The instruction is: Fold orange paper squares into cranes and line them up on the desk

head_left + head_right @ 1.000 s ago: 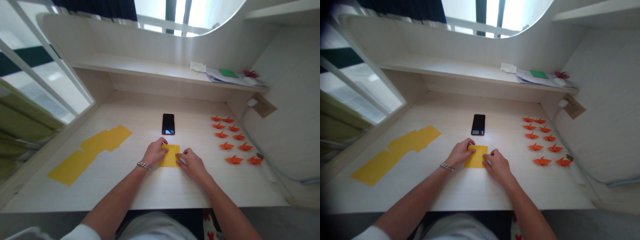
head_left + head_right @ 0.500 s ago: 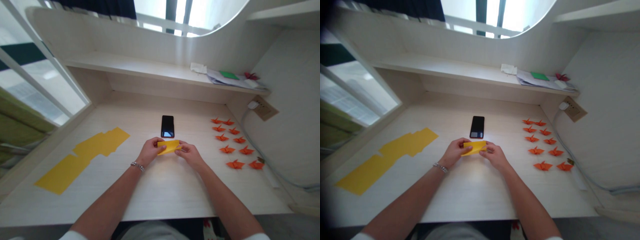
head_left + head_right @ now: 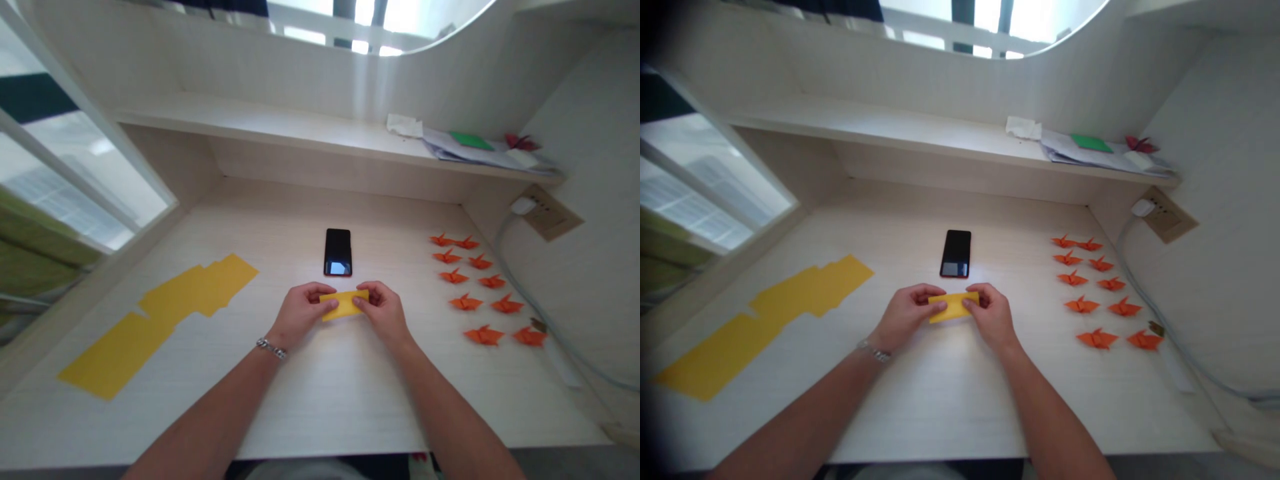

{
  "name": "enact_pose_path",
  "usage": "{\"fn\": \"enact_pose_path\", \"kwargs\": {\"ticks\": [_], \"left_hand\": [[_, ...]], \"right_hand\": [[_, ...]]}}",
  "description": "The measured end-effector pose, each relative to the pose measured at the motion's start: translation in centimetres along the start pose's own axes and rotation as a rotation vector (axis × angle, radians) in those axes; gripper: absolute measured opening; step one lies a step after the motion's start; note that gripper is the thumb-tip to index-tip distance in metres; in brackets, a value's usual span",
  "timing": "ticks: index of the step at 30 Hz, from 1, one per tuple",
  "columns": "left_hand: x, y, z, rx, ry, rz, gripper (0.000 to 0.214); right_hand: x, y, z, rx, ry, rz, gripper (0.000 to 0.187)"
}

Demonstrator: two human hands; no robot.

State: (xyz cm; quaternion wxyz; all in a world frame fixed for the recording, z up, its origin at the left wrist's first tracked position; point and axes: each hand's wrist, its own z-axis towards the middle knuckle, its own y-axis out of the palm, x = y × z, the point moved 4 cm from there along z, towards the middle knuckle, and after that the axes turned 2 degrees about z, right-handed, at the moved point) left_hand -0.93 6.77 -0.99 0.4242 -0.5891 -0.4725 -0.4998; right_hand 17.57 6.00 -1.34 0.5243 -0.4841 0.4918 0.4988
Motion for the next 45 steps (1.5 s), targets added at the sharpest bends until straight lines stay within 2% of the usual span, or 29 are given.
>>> {"fn": "enact_pose_path", "kwargs": {"ticks": [6,12,19,29,45], "left_hand": [[-0.3,0.3,-0.2,0.052,0.044,0.003,0.034],[-0.5,0.2,-0.3,0.063,0.049,0.015,0.034],[-0.2,0.2,-0.4,0.053,0.065,0.051,0.034],[0.4,0.6,-0.4,0.026,0.014,0.015,0.032],[-0.1,0.6,-0.5,0.077,0.073,0.138,0.034]], "right_hand": [[-0.9,-0.2,-0.4,-0.017,-0.038,-0.199,0.025],[-0.9,-0.4,-0.5,-0.008,-0.036,-0.260,0.022],[-1.0,-0.4,-0.6,-0.032,-0.055,-0.231,0.021],[-1.0,-0.6,-0.8,-0.043,-0.060,-0.225,0.020],[-0.1,-1.1,-0.8,-0.031,-0.038,-0.212,0.021]]}}
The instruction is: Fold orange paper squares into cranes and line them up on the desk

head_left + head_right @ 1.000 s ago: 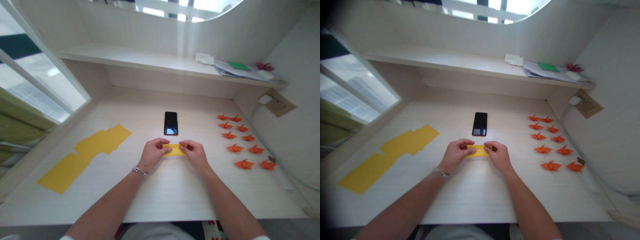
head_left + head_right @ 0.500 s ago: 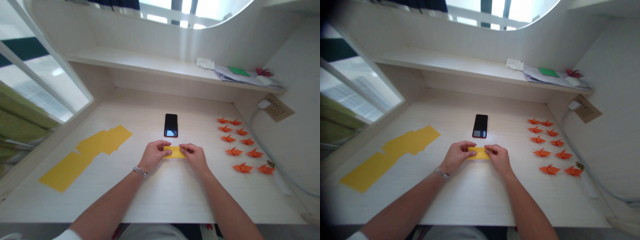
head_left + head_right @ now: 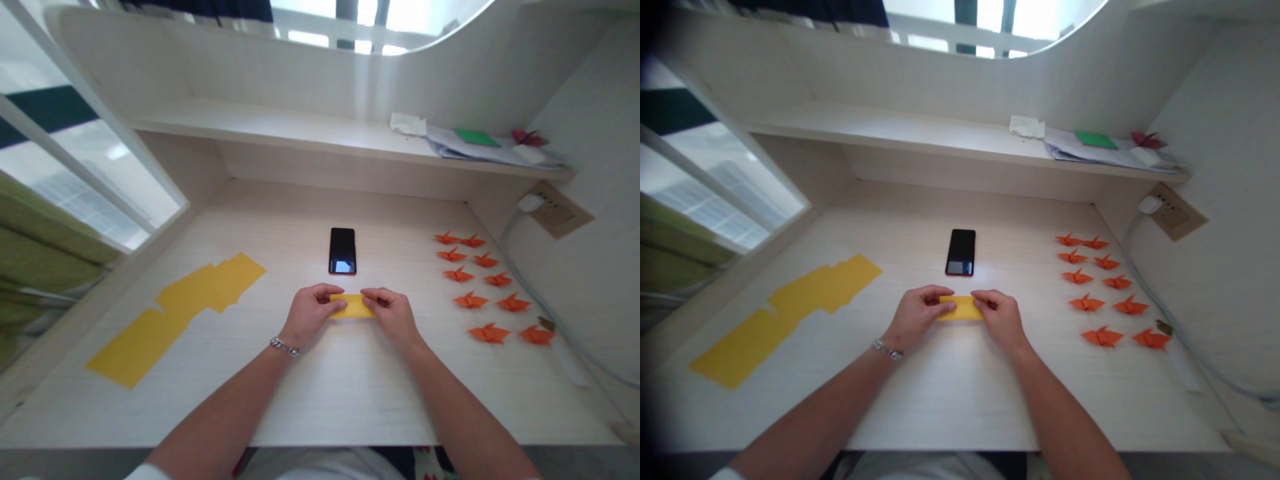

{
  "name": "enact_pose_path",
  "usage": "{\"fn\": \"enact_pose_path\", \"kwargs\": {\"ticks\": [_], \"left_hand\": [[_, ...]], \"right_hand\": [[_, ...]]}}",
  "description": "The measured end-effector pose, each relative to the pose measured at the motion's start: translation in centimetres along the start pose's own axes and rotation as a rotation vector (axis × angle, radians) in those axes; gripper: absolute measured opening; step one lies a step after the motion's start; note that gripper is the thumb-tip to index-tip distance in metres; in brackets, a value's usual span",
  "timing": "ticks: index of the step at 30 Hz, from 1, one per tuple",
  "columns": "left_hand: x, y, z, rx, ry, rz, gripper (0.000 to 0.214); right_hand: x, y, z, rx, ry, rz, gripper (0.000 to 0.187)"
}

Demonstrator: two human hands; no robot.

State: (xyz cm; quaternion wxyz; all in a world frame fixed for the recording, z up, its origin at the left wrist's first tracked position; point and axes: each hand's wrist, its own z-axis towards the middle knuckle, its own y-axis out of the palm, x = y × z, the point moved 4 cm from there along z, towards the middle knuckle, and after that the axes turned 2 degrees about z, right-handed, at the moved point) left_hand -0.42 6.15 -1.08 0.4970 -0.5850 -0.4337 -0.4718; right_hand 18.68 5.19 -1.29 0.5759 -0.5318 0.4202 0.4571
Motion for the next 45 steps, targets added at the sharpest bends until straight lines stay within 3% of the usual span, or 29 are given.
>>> {"fn": "enact_pose_path", "kwargs": {"ticks": [4,14,23,30,35,41,45], "left_hand": [[-0.1,-0.1,-0.1,0.003,0.020,0.020,0.034],[0.2,-0.1,-0.1,-0.019,-0.076,-0.012,0.029],[0.6,0.3,-0.3,-0.107,-0.019,0.157,0.019],[0.6,0.5,-0.4,-0.051,-0.067,0.031,0.020],[0.7,1.0,-0.5,-0.177,-0.062,0.030,0.022],[0.7,1.1,-0.8,-0.108,-0.064,-0.033,0.025],[0.6,1.6,-0.9,-0.176,-0.117,-0.086,0.025]], "right_hand": [[-0.3,0.1,-0.1,-0.028,-0.038,-0.025,0.021],[-0.5,0.2,0.1,-0.067,-0.055,-0.058,0.020],[-0.9,0.6,0.0,-0.153,-0.042,-0.116,0.017],[0.3,0.8,0.4,-0.010,0.139,0.220,0.031],[-0.5,1.2,0.0,-0.064,0.100,0.165,0.028],[-0.2,1.0,0.1,0.051,0.135,0.251,0.021],[-0.6,1.3,0.0,-0.016,0.107,0.171,0.014]]}}
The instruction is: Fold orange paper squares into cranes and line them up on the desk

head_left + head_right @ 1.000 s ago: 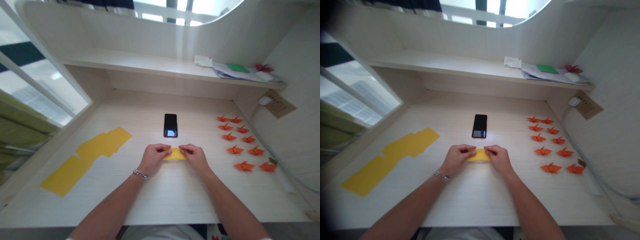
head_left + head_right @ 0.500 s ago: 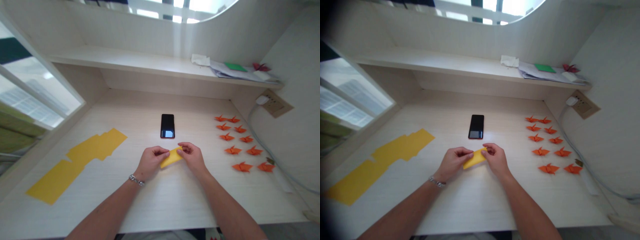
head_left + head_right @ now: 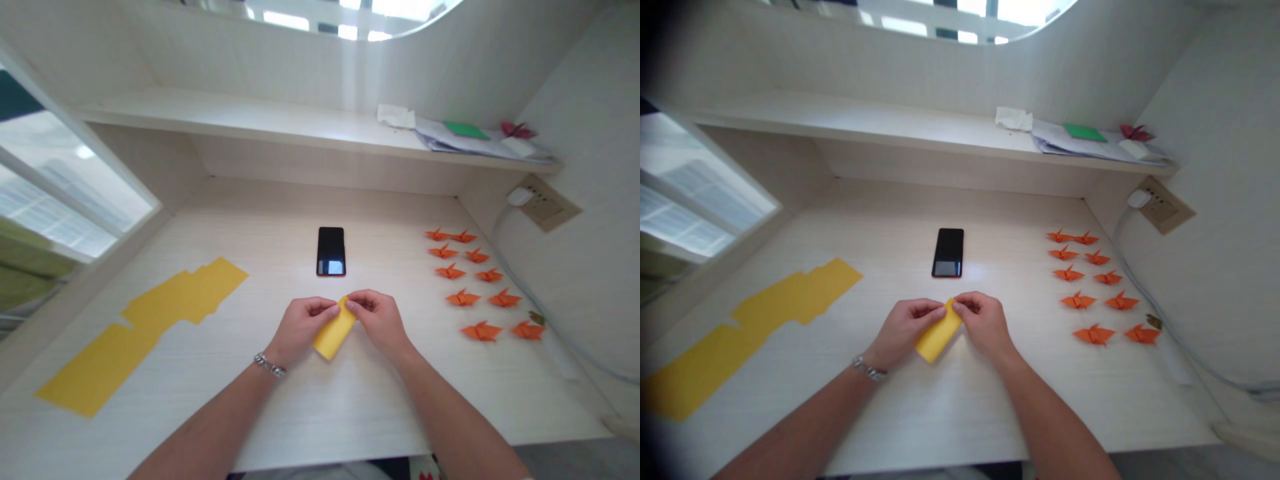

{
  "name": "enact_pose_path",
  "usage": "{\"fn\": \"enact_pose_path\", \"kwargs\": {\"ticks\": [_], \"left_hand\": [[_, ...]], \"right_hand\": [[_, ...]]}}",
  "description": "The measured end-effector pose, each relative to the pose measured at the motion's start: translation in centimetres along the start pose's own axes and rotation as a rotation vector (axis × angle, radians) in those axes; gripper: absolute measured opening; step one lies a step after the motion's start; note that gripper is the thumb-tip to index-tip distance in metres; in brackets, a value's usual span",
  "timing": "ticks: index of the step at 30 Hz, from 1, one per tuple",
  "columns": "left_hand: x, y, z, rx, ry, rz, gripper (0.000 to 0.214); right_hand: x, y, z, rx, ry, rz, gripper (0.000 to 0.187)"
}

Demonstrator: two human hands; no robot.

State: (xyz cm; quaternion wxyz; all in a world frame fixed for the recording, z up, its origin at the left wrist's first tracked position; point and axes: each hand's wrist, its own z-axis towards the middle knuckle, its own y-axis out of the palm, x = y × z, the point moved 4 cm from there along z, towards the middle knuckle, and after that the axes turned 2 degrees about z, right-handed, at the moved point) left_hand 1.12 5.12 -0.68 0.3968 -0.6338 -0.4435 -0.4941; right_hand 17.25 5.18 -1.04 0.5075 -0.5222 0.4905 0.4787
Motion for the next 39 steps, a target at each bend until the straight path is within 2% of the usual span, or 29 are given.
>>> {"fn": "enact_pose_path", "kwargs": {"ticks": [10,24,39], "left_hand": [[-0.35,0.24,-0.14,0.017,-0.056,-0.127,0.026],[-0.91,0.33,0.03,0.011,-0.086,-0.234,0.028],[-0.48,0.29,-0.16,-0.007,-0.077,-0.162,0.032]], "right_hand": [[-0.20,0.32,-0.23,0.059,-0.015,0.035,0.017],[-0.09,0.30,-0.20,0.037,0.007,0.046,0.015],[-0.40,0.26,-0.29,0.038,0.006,0.003,0.018]]}}
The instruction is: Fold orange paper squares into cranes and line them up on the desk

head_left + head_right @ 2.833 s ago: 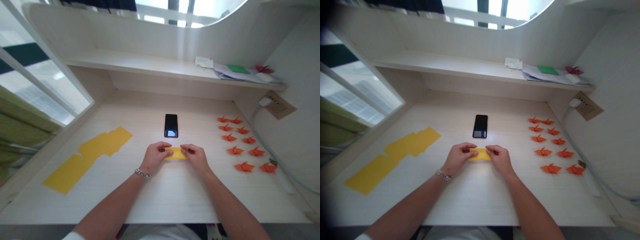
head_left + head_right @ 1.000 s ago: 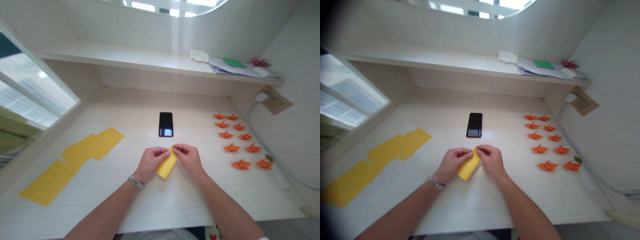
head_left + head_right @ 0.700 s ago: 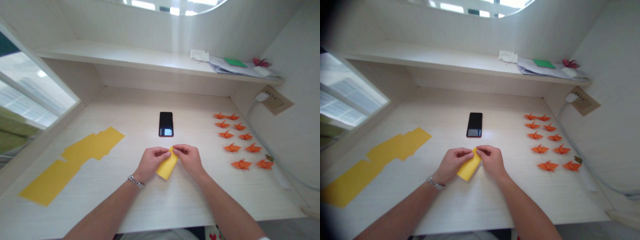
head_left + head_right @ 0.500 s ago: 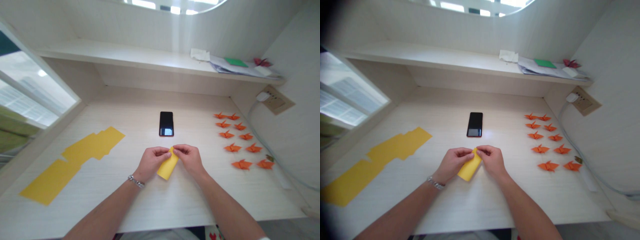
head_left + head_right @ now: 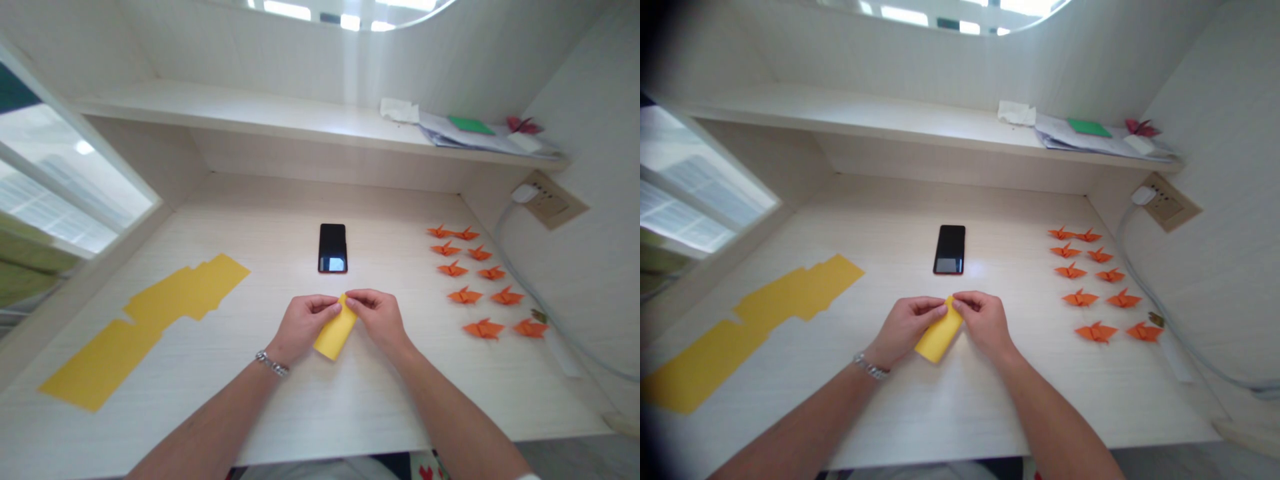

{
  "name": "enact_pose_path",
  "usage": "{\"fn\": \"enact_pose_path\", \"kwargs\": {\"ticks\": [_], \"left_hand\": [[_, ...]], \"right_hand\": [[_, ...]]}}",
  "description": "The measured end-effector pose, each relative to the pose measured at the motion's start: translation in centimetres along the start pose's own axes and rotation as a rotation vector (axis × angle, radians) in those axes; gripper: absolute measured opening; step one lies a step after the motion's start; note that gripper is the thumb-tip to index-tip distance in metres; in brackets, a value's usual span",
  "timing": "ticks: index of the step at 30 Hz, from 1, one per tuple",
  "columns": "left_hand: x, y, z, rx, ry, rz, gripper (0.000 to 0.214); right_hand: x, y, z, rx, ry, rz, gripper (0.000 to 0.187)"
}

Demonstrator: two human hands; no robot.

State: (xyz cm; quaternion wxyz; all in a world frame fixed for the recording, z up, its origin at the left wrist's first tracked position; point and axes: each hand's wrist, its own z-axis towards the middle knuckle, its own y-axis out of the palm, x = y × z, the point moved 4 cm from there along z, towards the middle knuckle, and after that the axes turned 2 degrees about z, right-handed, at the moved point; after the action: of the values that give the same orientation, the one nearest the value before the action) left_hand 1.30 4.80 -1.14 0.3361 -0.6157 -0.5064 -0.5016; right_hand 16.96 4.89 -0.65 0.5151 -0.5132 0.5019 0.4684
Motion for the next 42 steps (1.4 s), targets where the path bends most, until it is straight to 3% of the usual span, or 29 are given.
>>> {"fn": "enact_pose_path", "kwargs": {"ticks": [20,35,42], "left_hand": [[0.14,0.10,-0.04,-0.010,0.016,0.015,0.030],[0.20,0.06,0.03,0.062,0.031,0.065,0.025],[0.73,-0.27,-0.27,0.212,0.110,0.058,0.029]], "right_hand": [[-0.09,0.07,0.00,-0.013,0.001,-0.016,0.019],[-0.24,0.37,-0.06,-0.013,-0.019,-0.062,0.016],[0.15,0.85,-0.09,0.052,0.107,0.298,0.035]]}}
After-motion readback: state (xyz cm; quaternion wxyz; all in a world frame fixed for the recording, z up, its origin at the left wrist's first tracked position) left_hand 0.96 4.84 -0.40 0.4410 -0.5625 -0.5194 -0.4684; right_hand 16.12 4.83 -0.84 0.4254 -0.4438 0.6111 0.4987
